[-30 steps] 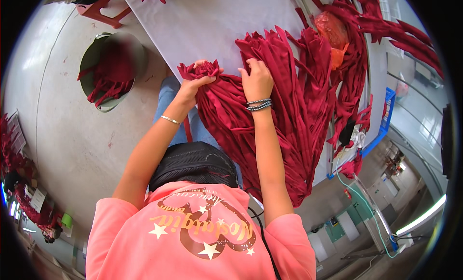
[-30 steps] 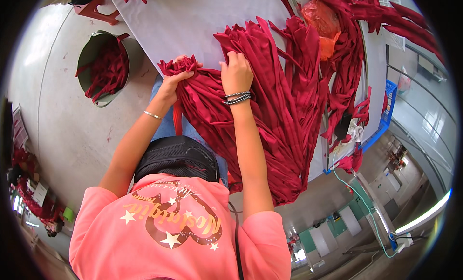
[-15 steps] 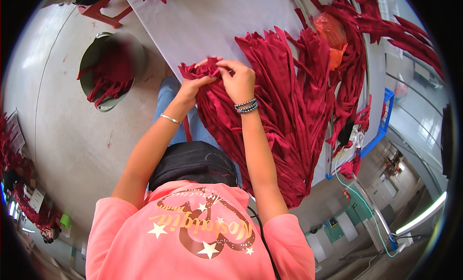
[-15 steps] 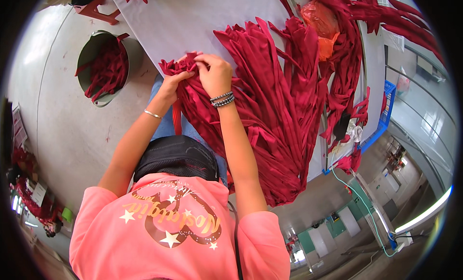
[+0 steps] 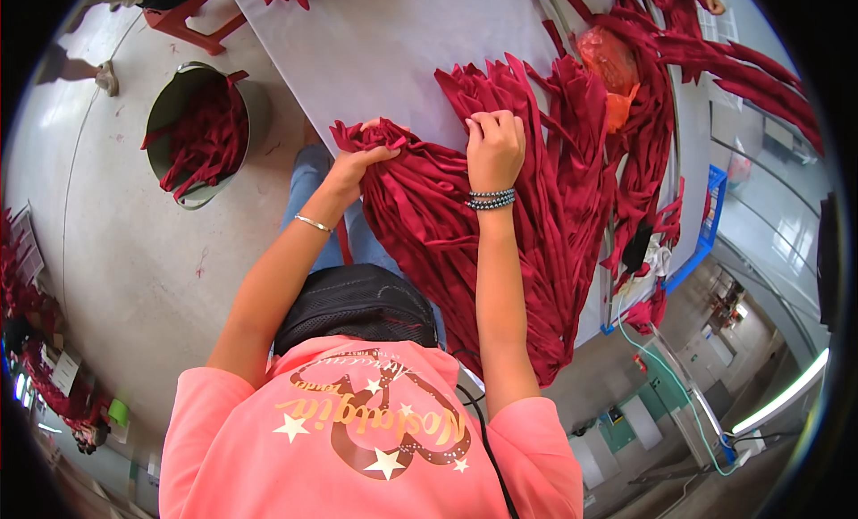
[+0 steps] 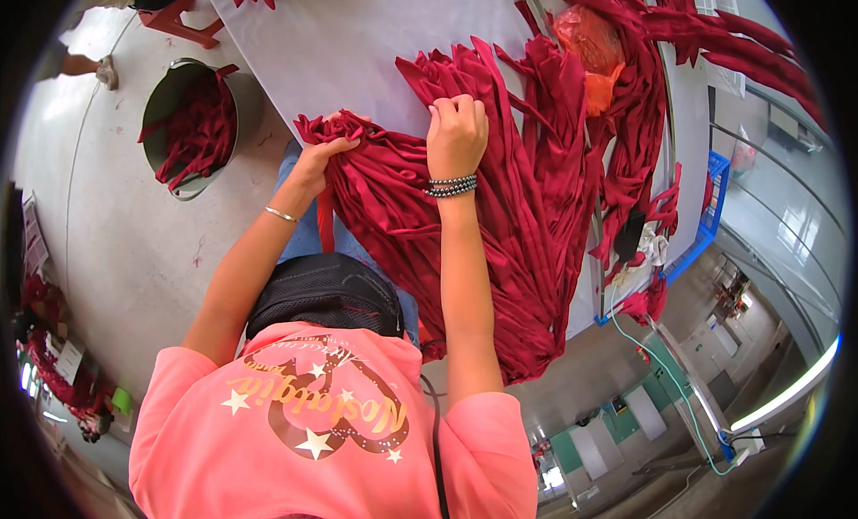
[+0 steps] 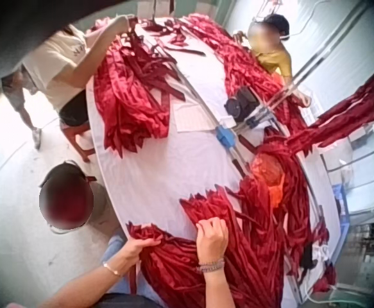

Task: Tying knots in strips of red fabric in a factory setting.

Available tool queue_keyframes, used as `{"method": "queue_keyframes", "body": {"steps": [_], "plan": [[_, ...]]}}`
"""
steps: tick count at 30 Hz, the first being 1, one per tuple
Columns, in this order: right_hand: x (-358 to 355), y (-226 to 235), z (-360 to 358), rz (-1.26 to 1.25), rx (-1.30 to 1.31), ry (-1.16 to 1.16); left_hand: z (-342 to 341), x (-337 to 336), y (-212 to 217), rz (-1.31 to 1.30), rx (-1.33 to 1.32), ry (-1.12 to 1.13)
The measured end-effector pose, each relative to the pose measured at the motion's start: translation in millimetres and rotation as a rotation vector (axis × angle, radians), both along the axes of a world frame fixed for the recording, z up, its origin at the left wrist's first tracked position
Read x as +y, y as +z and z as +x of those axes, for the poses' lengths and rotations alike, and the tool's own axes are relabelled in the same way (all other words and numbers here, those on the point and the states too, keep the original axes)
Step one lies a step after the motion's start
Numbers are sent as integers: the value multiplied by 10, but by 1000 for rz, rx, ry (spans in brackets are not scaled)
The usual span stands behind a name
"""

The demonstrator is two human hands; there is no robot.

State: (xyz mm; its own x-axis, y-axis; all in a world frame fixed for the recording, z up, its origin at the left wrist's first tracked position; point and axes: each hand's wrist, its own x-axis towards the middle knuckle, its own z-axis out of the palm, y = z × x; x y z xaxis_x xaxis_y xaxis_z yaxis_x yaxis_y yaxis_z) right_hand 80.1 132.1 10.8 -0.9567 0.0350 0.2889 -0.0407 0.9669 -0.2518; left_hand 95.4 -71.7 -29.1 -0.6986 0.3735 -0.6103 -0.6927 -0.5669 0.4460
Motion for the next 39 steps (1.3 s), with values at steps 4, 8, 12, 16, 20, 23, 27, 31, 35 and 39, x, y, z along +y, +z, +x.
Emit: {"method": "queue_keyframes", "body": {"steps": [4,8,12,16,20,23,27,31,35,39], "plan": [[-160,51,64,-566,-103,-83,-30,11,83,-71,117,-106],[-316,156,163,-843,-213,-39,-42,21,64,-36,174,-54],[-325,57,236,-894,-344,109,-68,12,60,66,133,-84],[-193,30,145,-953,-316,-25,-14,35,-23,2,58,-46],[-80,-131,-98,-401,-209,153,13,45,-69,46,21,-9],[-84,-213,-112,-256,-255,209,18,40,-61,47,3,-18],[-80,-179,-55,-412,-213,162,18,55,-32,70,4,-28],[-126,-54,7,-673,-154,113,15,48,-47,67,33,13],[-185,-23,106,-712,-136,108,-6,50,-39,55,64,-19],[-305,-81,260,-749,-192,216,24,25,-98,-30,-83,-49]]}}
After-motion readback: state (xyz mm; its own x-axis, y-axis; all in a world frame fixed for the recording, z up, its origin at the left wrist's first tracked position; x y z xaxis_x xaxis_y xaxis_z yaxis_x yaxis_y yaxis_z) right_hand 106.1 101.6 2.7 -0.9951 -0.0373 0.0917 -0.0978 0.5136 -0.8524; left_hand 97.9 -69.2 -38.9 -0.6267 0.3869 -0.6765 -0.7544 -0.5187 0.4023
